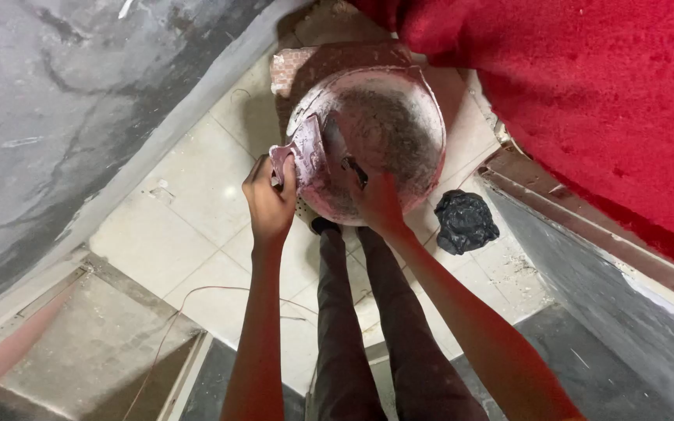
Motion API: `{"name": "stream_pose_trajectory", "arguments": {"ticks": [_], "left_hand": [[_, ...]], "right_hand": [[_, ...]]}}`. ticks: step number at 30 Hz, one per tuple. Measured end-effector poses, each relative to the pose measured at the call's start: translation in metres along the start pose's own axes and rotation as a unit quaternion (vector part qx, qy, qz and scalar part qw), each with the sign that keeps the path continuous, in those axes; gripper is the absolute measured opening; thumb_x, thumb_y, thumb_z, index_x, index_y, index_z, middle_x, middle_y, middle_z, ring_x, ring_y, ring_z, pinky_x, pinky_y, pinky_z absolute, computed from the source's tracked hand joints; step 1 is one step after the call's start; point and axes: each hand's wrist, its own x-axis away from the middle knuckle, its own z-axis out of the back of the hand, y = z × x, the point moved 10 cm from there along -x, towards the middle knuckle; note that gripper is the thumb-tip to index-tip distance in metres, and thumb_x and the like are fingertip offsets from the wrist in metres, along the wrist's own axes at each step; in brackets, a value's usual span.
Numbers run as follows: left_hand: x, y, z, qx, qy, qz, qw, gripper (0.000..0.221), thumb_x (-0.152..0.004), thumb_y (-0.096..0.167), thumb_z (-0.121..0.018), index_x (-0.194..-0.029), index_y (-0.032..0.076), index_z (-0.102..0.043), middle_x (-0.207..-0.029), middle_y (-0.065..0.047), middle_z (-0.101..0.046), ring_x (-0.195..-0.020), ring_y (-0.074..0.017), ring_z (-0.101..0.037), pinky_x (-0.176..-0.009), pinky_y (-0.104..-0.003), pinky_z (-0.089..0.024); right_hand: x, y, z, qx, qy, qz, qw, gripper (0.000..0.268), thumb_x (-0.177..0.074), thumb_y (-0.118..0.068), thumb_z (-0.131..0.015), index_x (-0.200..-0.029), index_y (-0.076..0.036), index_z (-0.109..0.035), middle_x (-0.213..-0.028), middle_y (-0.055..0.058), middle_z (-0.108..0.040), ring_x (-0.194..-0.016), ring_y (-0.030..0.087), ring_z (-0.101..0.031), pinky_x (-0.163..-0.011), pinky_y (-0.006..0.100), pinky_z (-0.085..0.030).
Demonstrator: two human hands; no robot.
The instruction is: The person scoops plaster from a bucket using putty knives and applies it along a wall corner, repeatedly spreading and smoothing the compound.
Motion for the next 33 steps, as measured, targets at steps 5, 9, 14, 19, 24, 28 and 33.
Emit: {"name": "stream_pose_trajectory", "arguments": {"ticks": [5, 9, 14, 19, 24, 28, 33], "left_hand": [[-0.004, 0.009, 0.005, -0.004, -0.016, 0.029, 0.999, 0.020, -0.104, 0.013, -0.064, -0.102, -0.007, -0.066, -0.082, -0.019, -0.065, -0.059, -0.0214, -0.054, -0.055, -0.034, -0.048], [-0.005, 0.003, 0.011, 0.000, -0.052, 0.120, 0.991, 0.021, -0.103, 0.015, -0.064, -0.098, -0.006, -0.066, -0.072, -0.015, -0.064, -0.052, -0.0135, -0.054, -0.049, -0.032, -0.044], [-0.008, 0.023, 0.027, -0.035, -0.023, 0.039, 0.998, 0.018, -0.102, 0.012, -0.066, -0.099, -0.006, -0.068, -0.076, -0.014, -0.064, -0.054, -0.0142, -0.049, -0.051, -0.032, -0.043], [-0.007, 0.024, 0.034, -0.044, 0.006, -0.002, 0.999, 0.017, -0.102, 0.009, -0.068, -0.096, -0.007, -0.065, -0.080, -0.016, -0.063, -0.060, -0.0177, -0.049, -0.051, -0.034, -0.041], [-0.002, 0.021, 0.043, -0.033, 0.022, -0.014, 0.999, 0.015, -0.101, 0.009, -0.067, -0.098, -0.006, -0.066, -0.082, -0.016, -0.064, -0.061, -0.0182, -0.052, -0.051, -0.033, -0.042], [0.000, 0.019, 0.045, -0.049, 0.027, 0.001, 0.998, 0.016, -0.100, 0.009, -0.068, -0.097, -0.006, -0.067, -0.080, -0.016, -0.063, -0.058, -0.0203, -0.051, -0.051, -0.035, -0.041], [0.001, 0.026, 0.046, -0.044, 0.037, -0.028, 0.998, 0.014, -0.101, 0.010, -0.068, -0.100, -0.004, -0.067, -0.083, -0.016, -0.063, -0.061, -0.0211, -0.053, -0.054, -0.034, -0.044]], "right_hand": [[0.002, 0.005, 0.016, -0.051, 0.007, 0.012, 0.999, 0.032, -0.099, -0.025, -0.062, -0.120, -0.003, -0.072, -0.083, 0.019, -0.074, -0.070, 0.024, -0.071, -0.065, 0.035, -0.053], [0.002, 0.024, 0.034, 0.002, 0.022, -0.043, 0.999, 0.035, -0.098, -0.026, -0.061, -0.121, -0.004, -0.074, -0.070, 0.020, -0.067, -0.060, 0.023, -0.066, -0.061, 0.035, -0.049], [-0.007, 0.021, 0.032, 0.016, 0.056, 0.012, 0.998, 0.032, -0.101, -0.024, -0.061, -0.120, -0.001, -0.073, -0.081, 0.022, -0.069, -0.070, 0.030, -0.069, -0.064, 0.041, -0.051], [-0.013, 0.010, 0.009, 0.007, 0.039, 0.050, 0.998, 0.031, -0.100, -0.024, -0.062, -0.113, 0.002, -0.072, -0.083, 0.025, -0.070, -0.073, 0.034, -0.070, -0.068, 0.044, -0.052], [0.005, -0.006, 0.009, -0.075, 0.026, 0.053, 0.995, 0.031, -0.102, -0.024, -0.061, -0.112, 0.004, -0.070, -0.080, 0.021, -0.069, -0.067, 0.027, -0.068, -0.068, 0.040, -0.052], [0.017, 0.002, 0.016, -0.062, 0.044, 0.025, 0.997, 0.036, -0.100, -0.027, -0.064, -0.120, 0.002, -0.070, -0.078, 0.017, -0.070, -0.069, 0.021, -0.066, -0.066, 0.037, -0.051], [0.025, 0.012, 0.019, -0.043, 0.035, -0.013, 0.998, 0.034, -0.099, -0.028, -0.067, -0.117, 0.001, -0.074, -0.075, 0.012, -0.069, -0.065, 0.015, -0.062, -0.065, 0.033, -0.050]]}}
